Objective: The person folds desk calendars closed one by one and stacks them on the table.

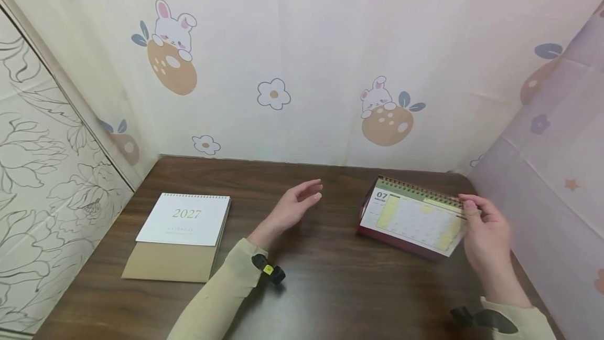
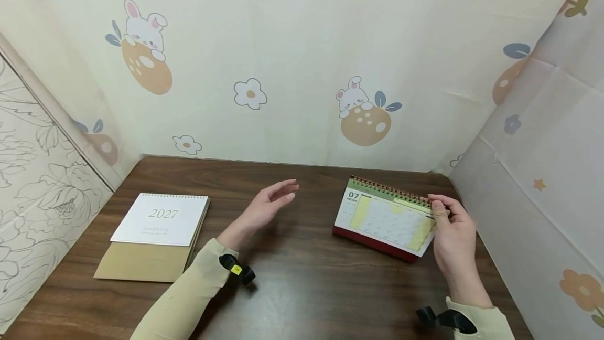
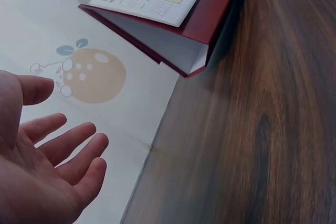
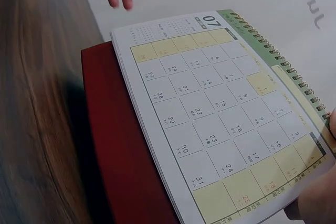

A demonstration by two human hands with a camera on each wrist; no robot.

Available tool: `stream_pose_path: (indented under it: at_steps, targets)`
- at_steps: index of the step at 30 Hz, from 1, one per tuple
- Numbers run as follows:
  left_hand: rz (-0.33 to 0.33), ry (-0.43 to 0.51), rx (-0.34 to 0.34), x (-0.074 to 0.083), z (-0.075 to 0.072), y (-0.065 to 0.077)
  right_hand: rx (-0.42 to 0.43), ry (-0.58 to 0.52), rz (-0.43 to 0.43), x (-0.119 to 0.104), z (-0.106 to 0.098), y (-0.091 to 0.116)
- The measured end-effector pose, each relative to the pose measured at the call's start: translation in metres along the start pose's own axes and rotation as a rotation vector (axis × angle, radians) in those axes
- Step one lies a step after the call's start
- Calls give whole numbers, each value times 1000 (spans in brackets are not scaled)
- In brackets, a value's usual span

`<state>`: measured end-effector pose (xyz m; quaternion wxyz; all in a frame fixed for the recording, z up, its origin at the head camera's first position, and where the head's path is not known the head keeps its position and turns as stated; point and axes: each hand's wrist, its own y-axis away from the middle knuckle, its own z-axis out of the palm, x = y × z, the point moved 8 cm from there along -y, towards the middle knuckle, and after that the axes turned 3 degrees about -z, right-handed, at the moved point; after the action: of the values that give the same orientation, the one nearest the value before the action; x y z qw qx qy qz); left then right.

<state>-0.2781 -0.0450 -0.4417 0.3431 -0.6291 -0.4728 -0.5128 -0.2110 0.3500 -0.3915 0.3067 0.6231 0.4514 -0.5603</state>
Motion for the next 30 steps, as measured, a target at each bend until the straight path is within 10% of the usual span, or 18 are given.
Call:
stream_pose_path:
  at_steps: [17, 30]
  targets:
    - [72, -13, -65, 15, 23, 2, -148, 85, -76, -14, 50, 20]
    - [162, -60, -109, 23, 33, 5, -209, -98, -65, -20, 74, 31]
